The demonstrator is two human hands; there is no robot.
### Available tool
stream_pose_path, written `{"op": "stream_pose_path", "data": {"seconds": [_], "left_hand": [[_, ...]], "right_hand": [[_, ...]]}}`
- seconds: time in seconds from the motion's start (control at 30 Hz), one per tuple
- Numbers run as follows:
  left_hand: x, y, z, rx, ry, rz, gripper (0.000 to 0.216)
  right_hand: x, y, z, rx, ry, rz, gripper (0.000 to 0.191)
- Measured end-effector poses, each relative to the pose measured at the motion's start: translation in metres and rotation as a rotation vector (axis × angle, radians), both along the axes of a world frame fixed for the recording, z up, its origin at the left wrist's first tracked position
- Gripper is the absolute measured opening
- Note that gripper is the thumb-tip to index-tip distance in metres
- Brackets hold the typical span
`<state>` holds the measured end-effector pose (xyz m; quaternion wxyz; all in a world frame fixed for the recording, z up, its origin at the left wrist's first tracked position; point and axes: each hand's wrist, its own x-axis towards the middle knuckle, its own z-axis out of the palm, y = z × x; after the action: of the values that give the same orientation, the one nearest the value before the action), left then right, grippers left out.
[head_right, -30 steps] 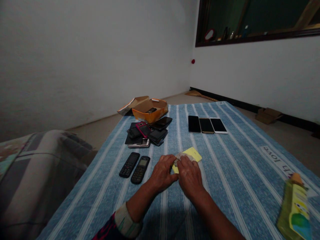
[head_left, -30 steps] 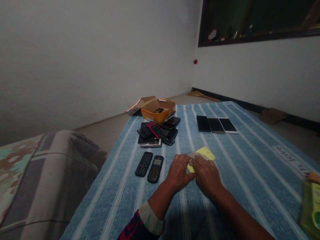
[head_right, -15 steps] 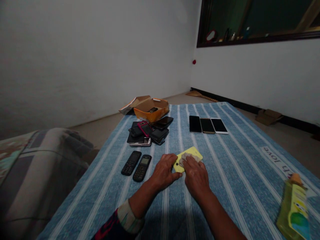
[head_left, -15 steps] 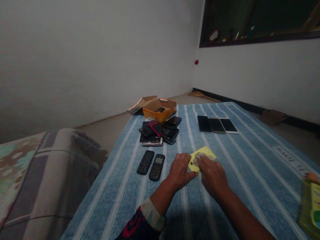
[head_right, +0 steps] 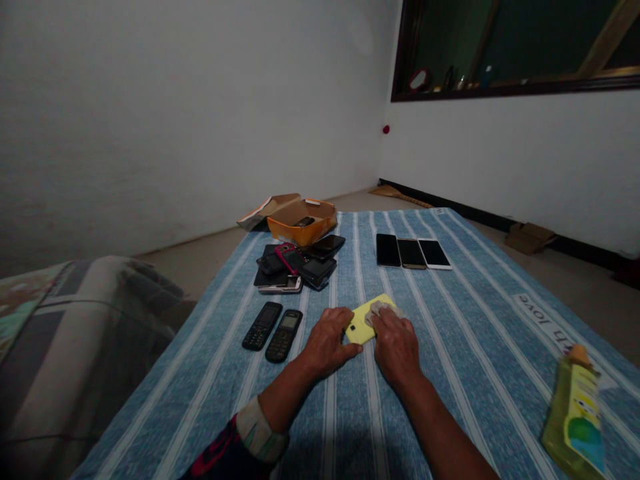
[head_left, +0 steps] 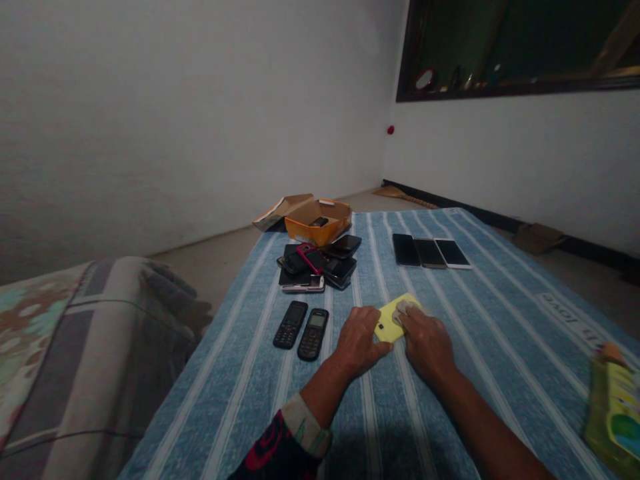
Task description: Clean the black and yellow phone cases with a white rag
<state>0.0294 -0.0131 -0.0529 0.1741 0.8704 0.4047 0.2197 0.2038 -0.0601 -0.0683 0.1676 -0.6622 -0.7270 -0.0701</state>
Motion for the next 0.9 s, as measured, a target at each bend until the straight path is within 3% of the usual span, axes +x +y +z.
{"op": "stream_pose_path", "data": {"seconds": [0.2, 0.63, 0.9], "left_hand": [[0.001, 0.001, 0.0, 0.006, 0.004, -0.013, 0.036], [0.0, 0.0, 0.0, 0.002, 0.02, 0.007, 0.044], [0.002, 0.0, 0.0, 0.006, 0.003, 0.004, 0.037]], "right_hand": [[-0.013, -0.002, -0.007, 0.095, 0.047, 0.154, 0.042], [0.008, 0.008, -0.01, 0.097, 0.01, 0.053, 0.039], [-0.014, -0.002, -0.011, 0.114, 0.054, 0.212, 0.04]]}}
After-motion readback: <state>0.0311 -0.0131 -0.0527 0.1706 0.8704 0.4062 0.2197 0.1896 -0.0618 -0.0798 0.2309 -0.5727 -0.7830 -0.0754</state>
